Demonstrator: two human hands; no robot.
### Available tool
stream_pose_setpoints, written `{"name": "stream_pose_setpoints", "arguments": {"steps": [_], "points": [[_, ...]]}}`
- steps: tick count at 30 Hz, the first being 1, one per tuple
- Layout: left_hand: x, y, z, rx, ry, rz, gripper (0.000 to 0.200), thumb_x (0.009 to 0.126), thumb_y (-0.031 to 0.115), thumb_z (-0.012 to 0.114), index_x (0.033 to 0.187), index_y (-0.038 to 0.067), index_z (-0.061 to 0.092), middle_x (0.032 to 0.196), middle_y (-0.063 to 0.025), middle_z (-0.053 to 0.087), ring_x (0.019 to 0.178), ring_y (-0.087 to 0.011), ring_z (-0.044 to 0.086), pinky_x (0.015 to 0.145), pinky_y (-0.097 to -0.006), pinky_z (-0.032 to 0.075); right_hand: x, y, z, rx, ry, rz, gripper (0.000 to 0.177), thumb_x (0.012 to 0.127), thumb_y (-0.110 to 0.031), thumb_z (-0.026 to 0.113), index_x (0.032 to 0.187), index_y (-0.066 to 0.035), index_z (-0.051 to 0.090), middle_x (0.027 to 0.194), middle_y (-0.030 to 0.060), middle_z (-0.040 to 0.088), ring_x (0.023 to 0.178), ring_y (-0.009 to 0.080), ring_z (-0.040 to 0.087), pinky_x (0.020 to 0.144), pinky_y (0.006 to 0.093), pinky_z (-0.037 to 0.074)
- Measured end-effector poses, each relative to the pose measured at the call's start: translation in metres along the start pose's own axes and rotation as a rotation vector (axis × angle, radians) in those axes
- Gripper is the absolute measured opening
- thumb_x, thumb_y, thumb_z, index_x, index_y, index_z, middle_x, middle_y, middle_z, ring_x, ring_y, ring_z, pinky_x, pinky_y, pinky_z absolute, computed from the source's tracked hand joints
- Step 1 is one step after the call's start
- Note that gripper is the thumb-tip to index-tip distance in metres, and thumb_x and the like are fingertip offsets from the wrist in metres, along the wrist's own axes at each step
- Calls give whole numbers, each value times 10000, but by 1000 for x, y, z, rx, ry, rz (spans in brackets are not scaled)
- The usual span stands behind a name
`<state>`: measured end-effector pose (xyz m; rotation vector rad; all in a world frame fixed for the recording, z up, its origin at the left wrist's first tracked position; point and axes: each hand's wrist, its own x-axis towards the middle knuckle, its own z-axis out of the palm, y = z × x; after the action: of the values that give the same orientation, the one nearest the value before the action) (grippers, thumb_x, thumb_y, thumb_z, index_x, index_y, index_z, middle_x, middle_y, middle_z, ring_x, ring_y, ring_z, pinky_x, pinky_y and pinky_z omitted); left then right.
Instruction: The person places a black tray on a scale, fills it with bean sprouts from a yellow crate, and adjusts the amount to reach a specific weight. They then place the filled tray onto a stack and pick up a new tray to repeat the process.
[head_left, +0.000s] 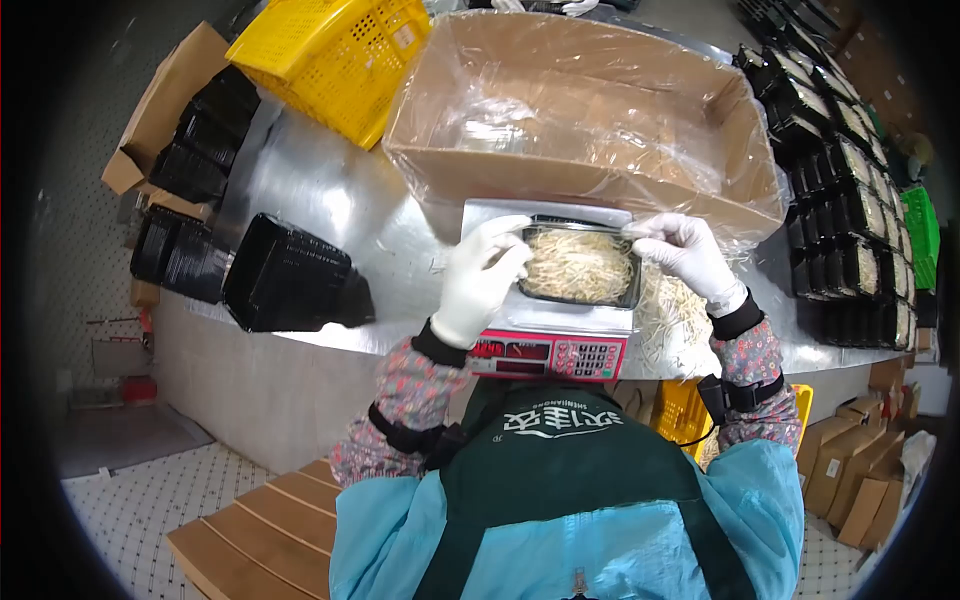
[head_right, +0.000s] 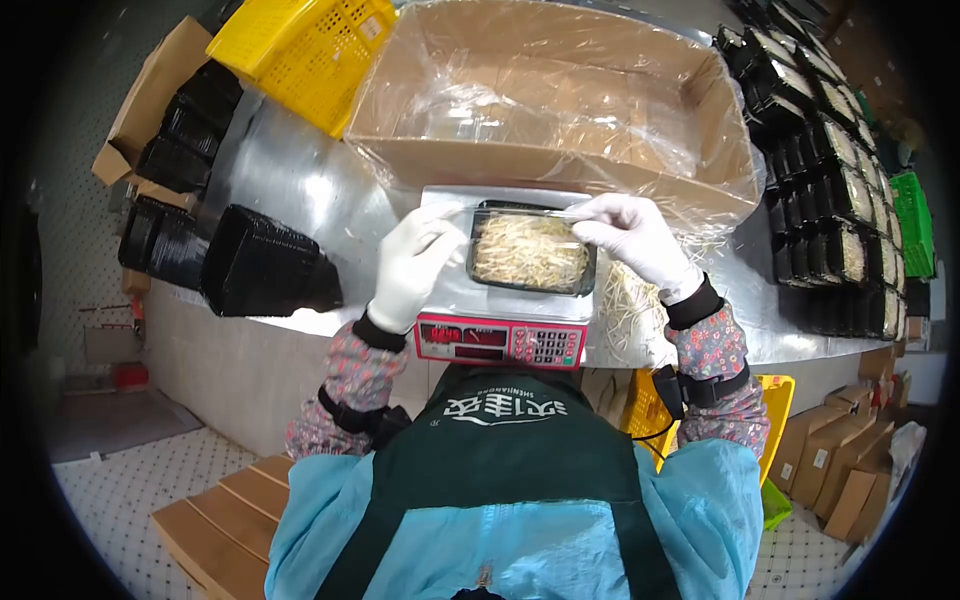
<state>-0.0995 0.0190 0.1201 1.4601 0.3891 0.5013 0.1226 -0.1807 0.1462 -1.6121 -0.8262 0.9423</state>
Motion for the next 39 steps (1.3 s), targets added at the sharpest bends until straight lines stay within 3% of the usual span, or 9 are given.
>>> {"name": "stream_pose_setpoints", "arguments": {"steps": [4, 8, 11, 18, 23, 26, 29, 31, 39], "points": [[22, -48, 26, 292, 18, 95, 280, 909, 57, 654, 1183, 1, 648, 857, -4, 631, 763, -67, 562, 709, -205, 471, 8, 77, -19, -12, 249, 86, 205, 868, -149, 751, 1019, -17, 705, 854, -1, 695, 755, 62, 600, 711, 226, 482], [56, -77, 26, 748, 101, 154, 259, 888, 219, 654, 1123, 112, 682, 952, -95, 664, 893, -274, 635, 797, -372, 501, 29, 130, -9, -129, 389, -24, 252, 887, -236, 736, 993, -10, 703, 827, 17, 695, 757, 82, 606, 702, 250, 481], [60, -104, 1, 1027, 214, 400, 206, 891, 185, 656, 1057, 73, 704, 952, -111, 668, 901, -268, 638, 818, -359, 503, 42, 141, 13, -317, 455, -102, 326, 890, -311, 726, 969, 4, 703, 816, 54, 698, 772, 108, 611, 724, 295, 494], [66, -152, -25, -94, 37, -240, 155, 903, 98, 683, 1000, -23, 688, 992, -87, 706, 876, -143, 649, 796, -272, 513, 57, 170, 17, 212, 356, -30, 208, 864, -197, 765, 817, -19, 669, 747, -12, 641, 650, 49, 531, 590, 236, 425], [62, -152, -17, 108, 145, -153, 174, 874, 75, 710, 1010, -30, 684, 966, -82, 701, 879, -146, 649, 796, -271, 515, 60, 179, 23, 251, 392, -53, 146, 887, -155, 740, 864, -33, 664, 766, -18, 653, 700, 54, 569, 659, 236, 465], [44, -132, -8, 154, 199, -100, 177, 899, 117, 705, 1005, -22, 679, 960, -74, 697, 889, -130, 641, 808, -270, 507, 39, 156, 18, 196, 435, 58, 284, 852, -271, 787, 865, -52, 606, 690, -18, 588, 569, 61, 532, 494, 233, 430], [-1, -86, -2, -32, 121, -430, 301, 881, 167, 737, 1085, -9, 603, 955, -60, 647, 761, -130, 653, 592, -272, 567, -18, 110, 15, 225, 196, 305, 390, 845, -296, 786, 946, -82, 477, 701, 27, 605, 456, 124, 581, 343, 236, 449], [-25, -97, -11, -226, 41, -571, 253, 912, 115, 683, 1076, -11, 537, 986, -114, 618, 794, -222, 673, 631, -350, 610, -41, 108, 23, 292, 33, 352, 386, 844, -245, 786, 937, -94, 443, 712, 40, 628, 519, 140, 641, 382, 251, 504], [-29, -95, 24, -441, 57, -327, 92, 879, 7, 586, 958, 26, 544, 992, -129, 637, 865, -269, 670, 739, -413, 598, -68, 116, 45, 573, 254, 137, 273, 874, -83, 707, 908, -96, 436, 694, 70, 639, 513, 150, 646, 382, 272, 510]]}}
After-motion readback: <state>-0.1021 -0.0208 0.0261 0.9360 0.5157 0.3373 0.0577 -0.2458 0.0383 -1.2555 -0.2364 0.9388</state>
